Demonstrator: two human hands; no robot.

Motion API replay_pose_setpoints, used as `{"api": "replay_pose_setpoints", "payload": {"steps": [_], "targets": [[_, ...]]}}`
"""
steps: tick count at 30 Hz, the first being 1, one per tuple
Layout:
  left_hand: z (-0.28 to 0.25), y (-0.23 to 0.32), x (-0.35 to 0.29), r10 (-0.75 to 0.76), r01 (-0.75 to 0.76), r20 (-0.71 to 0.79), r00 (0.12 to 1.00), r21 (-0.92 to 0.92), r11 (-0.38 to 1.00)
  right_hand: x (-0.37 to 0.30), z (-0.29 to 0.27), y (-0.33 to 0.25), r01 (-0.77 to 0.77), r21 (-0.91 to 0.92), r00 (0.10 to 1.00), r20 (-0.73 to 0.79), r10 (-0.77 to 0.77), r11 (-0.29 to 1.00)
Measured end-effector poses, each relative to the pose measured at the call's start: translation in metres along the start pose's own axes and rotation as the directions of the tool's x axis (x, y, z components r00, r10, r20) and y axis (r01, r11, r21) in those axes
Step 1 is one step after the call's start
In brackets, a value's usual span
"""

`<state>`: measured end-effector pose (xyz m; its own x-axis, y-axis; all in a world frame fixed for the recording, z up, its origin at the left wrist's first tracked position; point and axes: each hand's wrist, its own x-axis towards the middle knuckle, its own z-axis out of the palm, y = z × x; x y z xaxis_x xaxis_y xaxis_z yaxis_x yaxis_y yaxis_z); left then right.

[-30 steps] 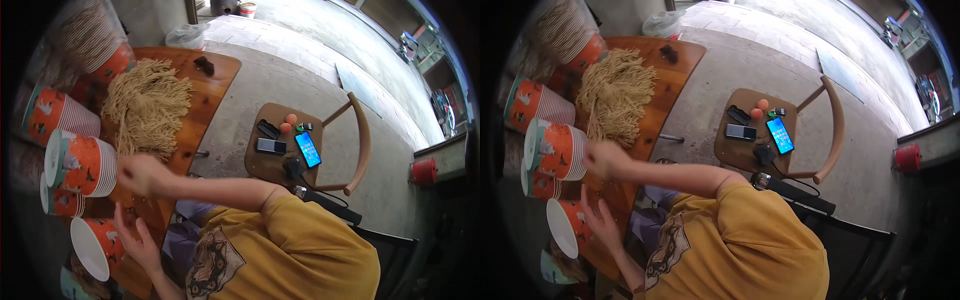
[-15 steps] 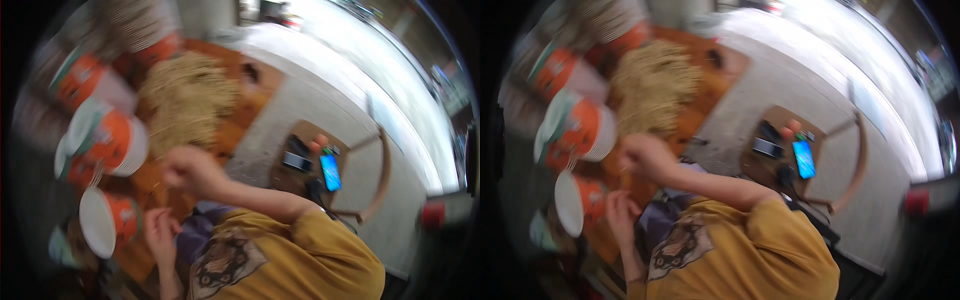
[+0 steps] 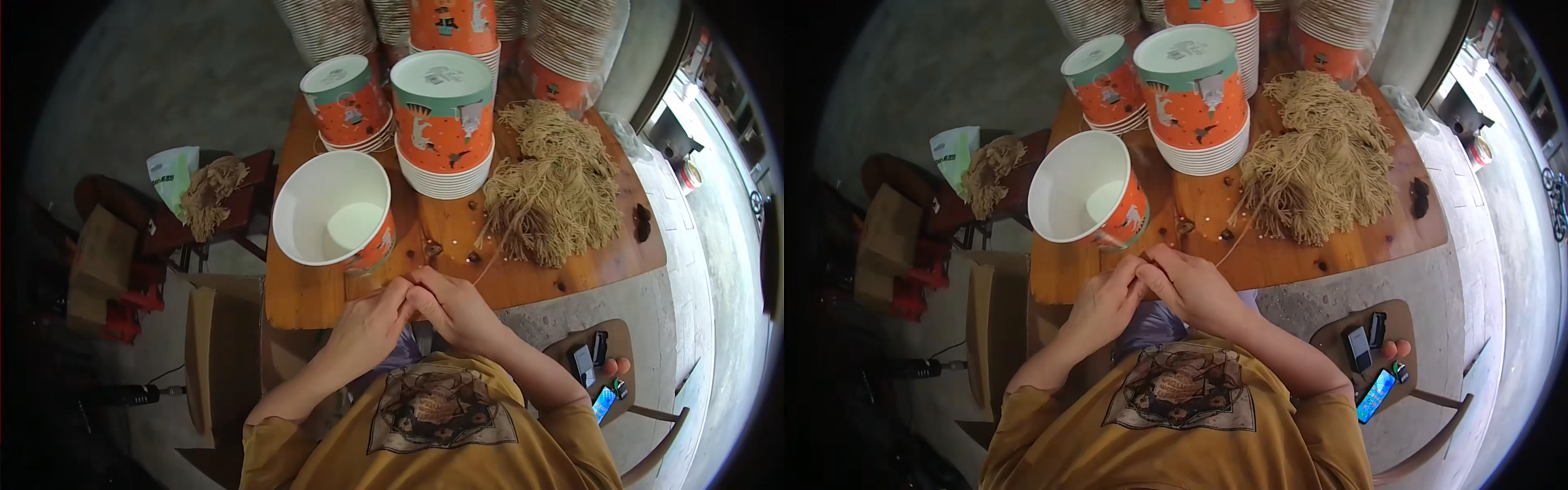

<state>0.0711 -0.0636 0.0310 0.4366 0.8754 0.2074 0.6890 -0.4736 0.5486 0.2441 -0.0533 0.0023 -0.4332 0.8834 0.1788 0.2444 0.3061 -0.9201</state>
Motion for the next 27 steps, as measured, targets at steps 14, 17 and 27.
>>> {"api": "replay_pose_setpoints", "payload": {"steps": [14, 17, 27], "targets": [[-0.031, -0.011, -0.011, -0.058, 0.045, -0.099, 0.993, -0.134, 0.990, 0.026, 0.011, -0.019, 0.013, 0.215, 1.000, -0.026, -0.007, 0.977], [-0.031, -0.014, -0.014, -0.073, 0.056, -0.126, 0.989, -0.138, 0.989, 0.027, 0.014, -0.019, -0.019, 0.239, 1.000, -0.011, 0.022, 0.971], [-0.042, -0.031, -0.003, 0.124, -0.101, -0.385, 0.915, 0.081, 0.992, 0.039, 0.039, -0.001, -0.043, 0.434, 0.979, -0.163, 0.125, 0.900]]}}
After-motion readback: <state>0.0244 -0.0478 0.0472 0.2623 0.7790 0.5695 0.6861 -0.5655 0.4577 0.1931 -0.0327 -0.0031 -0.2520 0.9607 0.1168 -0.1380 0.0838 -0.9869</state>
